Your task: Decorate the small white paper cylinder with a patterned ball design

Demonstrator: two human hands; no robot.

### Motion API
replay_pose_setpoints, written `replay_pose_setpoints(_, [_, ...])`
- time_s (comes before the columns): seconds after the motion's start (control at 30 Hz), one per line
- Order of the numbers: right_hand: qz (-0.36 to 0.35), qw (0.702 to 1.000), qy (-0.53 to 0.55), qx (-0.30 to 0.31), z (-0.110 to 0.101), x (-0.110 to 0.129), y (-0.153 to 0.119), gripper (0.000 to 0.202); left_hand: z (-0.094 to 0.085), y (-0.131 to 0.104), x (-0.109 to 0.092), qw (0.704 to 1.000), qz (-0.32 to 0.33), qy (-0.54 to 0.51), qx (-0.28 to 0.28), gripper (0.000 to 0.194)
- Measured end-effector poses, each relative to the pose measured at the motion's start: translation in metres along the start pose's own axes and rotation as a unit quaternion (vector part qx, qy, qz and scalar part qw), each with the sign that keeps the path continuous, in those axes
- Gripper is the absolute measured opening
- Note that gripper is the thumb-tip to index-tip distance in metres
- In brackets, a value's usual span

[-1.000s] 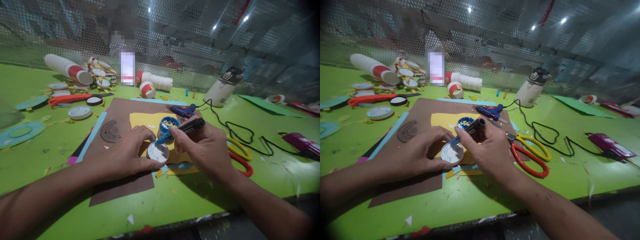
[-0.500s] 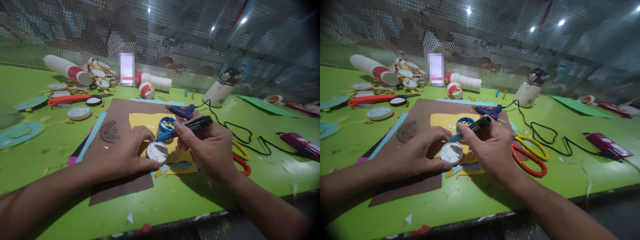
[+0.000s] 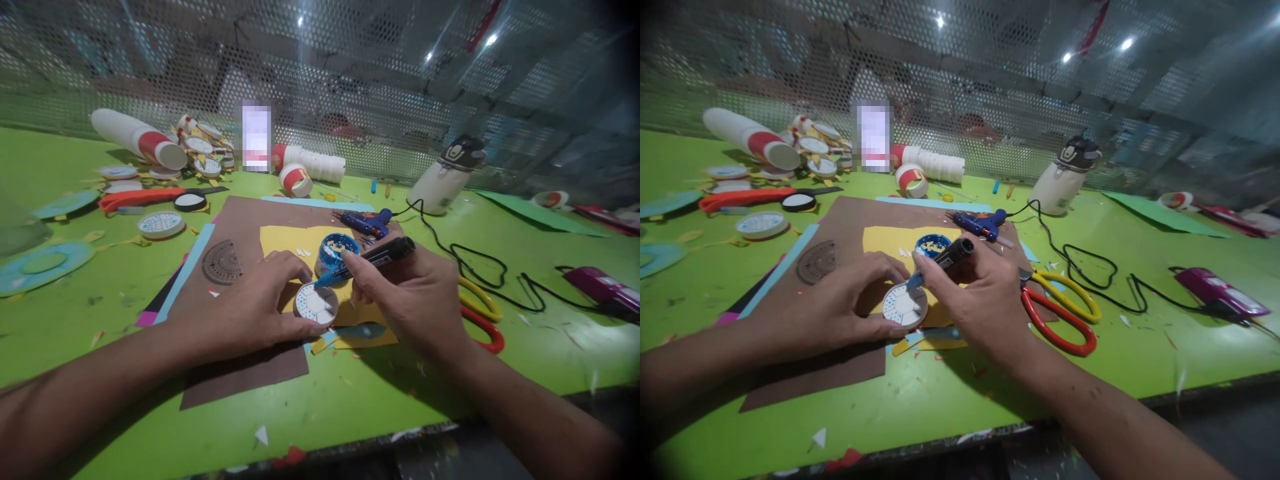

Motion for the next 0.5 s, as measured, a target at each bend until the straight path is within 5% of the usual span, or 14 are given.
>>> replay_pose_setpoints(0.5, [-0.002, 1.000, 0.007, 0.013, 0.0007, -0.0030, 0.0002, 0.026, 0.0010, 0.0011, 0.0017, 1.000, 0.002, 0.002, -0.003, 0.048])
Point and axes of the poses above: each hand's wrist, its own y-axis towards the middle knuckle, its own z-axis out of the palm, x = y × z, the point moved 3 cm from there along y, towards the middle knuckle, and after that the axes turned 13 degrees about z, right-handed, at the moved point
